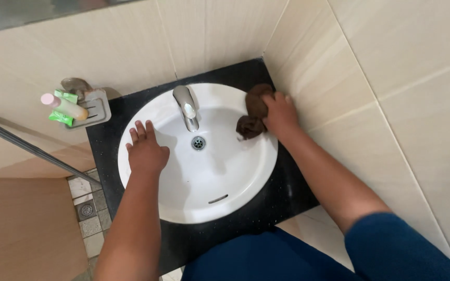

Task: Cleaning the bathroom sink and surrounding countertop using a rag.

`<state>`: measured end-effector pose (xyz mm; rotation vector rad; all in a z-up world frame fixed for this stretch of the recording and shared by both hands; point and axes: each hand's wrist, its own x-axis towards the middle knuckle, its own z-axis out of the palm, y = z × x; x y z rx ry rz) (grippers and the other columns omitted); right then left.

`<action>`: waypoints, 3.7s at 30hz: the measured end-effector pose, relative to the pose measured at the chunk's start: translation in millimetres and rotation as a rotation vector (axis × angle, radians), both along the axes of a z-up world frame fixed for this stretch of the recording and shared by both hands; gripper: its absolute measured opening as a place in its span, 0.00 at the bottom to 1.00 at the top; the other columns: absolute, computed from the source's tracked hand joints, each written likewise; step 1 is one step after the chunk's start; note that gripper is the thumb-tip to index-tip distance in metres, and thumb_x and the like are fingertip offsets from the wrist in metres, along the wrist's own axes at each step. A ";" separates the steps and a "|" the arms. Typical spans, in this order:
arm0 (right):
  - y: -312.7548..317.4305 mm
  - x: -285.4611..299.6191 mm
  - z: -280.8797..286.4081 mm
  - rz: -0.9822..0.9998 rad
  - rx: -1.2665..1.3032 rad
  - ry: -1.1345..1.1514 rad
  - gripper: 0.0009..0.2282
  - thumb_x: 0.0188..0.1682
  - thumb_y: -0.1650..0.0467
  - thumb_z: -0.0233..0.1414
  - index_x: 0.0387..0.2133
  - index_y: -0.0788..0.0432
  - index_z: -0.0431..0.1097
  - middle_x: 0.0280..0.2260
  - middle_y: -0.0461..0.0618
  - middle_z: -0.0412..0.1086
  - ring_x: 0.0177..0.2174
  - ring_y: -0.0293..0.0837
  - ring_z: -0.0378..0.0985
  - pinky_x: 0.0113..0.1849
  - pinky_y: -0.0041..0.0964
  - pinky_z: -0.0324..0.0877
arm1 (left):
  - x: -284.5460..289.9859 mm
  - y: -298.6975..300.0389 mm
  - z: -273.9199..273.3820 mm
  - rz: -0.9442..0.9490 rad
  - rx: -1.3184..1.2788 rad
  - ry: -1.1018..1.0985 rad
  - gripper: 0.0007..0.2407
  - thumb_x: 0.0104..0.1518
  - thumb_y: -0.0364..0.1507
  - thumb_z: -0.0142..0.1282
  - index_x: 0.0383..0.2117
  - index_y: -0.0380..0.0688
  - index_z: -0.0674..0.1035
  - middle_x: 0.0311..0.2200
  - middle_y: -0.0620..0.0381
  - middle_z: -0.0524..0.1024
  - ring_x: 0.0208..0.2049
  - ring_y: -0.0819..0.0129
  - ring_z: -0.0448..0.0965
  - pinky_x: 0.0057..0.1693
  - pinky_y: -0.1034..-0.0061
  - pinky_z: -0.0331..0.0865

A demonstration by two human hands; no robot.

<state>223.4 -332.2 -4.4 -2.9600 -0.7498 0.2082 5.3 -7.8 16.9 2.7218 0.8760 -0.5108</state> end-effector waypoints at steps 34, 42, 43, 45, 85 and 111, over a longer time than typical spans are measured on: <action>-77.1 -328.9 78.1 0.011 0.347 0.721 0.25 0.38 0.68 0.65 0.52 0.59 0.74 0.48 0.64 0.72 0.48 0.65 0.73 0.46 0.58 0.70 | -211.8 -138.3 -34.4 -0.220 -0.432 -0.697 0.18 0.58 0.26 0.54 0.56 0.48 0.79 0.54 0.45 0.76 0.62 0.45 0.71 0.67 0.54 0.62; -123.3 -215.5 43.0 -0.097 0.308 0.096 0.28 0.42 0.62 0.63 0.58 0.53 0.68 0.51 0.57 0.65 0.50 0.67 0.70 0.45 0.68 0.72 | -243.1 -206.5 -22.4 -0.083 -0.185 -0.496 0.22 0.61 0.33 0.53 0.63 0.50 0.71 0.70 0.50 0.58 0.73 0.44 0.49 0.72 0.42 0.43; -108.0 -228.3 27.5 -0.092 0.310 0.101 0.28 0.42 0.62 0.63 0.58 0.53 0.68 0.51 0.57 0.65 0.50 0.67 0.70 0.45 0.68 0.72 | -243.4 -214.1 -22.2 -0.078 -0.181 -0.492 0.22 0.61 0.33 0.53 0.63 0.50 0.71 0.70 0.50 0.58 0.73 0.44 0.49 0.72 0.42 0.43; -78.2 -252.5 -0.5 -0.007 0.104 0.004 0.29 0.36 0.59 0.67 0.52 0.51 0.69 0.46 0.57 0.65 0.46 0.64 0.71 0.41 0.64 0.70 | -240.2 -228.5 -20.7 -0.005 -0.160 -0.442 0.28 0.59 0.34 0.56 0.67 0.50 0.64 0.73 0.49 0.51 0.72 0.46 0.50 0.72 0.41 0.44; 69.2 -516.6 12.7 0.151 0.264 0.338 0.24 0.47 0.66 0.62 0.59 0.51 0.68 0.52 0.57 0.62 0.55 0.62 0.67 0.51 0.57 0.74 | -429.9 -155.2 -40.6 0.002 -0.028 -0.561 0.13 0.56 0.33 0.51 0.48 0.51 0.73 0.57 0.56 0.67 0.63 0.57 0.63 0.56 0.56 0.70; 41.9 -415.8 16.3 0.265 0.080 -0.102 0.28 0.34 0.63 0.70 0.51 0.47 0.71 0.45 0.51 0.66 0.46 0.55 0.71 0.44 0.52 0.68 | -386.6 -97.3 4.7 0.363 -0.092 -0.803 0.13 0.58 0.24 0.53 0.50 0.45 0.78 0.50 0.48 0.74 0.58 0.45 0.71 0.58 0.52 0.69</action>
